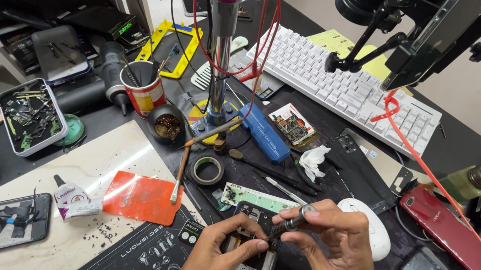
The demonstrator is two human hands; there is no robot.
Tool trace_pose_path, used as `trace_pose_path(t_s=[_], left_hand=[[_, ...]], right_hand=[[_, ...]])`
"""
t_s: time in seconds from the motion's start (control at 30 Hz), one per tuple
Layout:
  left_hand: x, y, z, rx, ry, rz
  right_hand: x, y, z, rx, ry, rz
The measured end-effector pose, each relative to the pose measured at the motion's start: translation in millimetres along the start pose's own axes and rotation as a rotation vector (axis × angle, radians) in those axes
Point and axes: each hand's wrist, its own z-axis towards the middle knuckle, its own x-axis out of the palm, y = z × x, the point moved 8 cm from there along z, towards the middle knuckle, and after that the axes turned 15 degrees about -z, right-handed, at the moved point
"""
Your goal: The person removes the back cover of a smartphone, manipulates internal components by hand, and uses a screwdriver to remove screws from the internal circuit board.
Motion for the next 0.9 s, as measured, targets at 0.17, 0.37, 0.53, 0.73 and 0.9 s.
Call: trace_pose_path(t_s=[0.17,0.37,0.53,0.73,0.9], left_hand=[[-2.6,8.9,-1.3,-0.119,-0.047,-0.016],[2.6,-3.5,-1.1,-0.003,0.013,-0.025],[8.5,-12.0,-3.5,0.065,0.017,-0.188],[10.9,-8.3,-3.9,-0.015,0.007,-0.238],[10.4,-6.1,-4.7,-0.032,0.008,-0.239]], right_hand=[[0.1,-0.1,-1.7,-0.033,-0.039,-0.032],[5.6,-5.1,0.1,0.036,0.039,0.046],[1.5,-1.7,1.6,-0.014,0.038,-0.021],[1.6,-2.5,1.2,-0.038,0.061,-0.133],[2.7,-6.1,-0.3,-0.034,0.071,-0.159]])
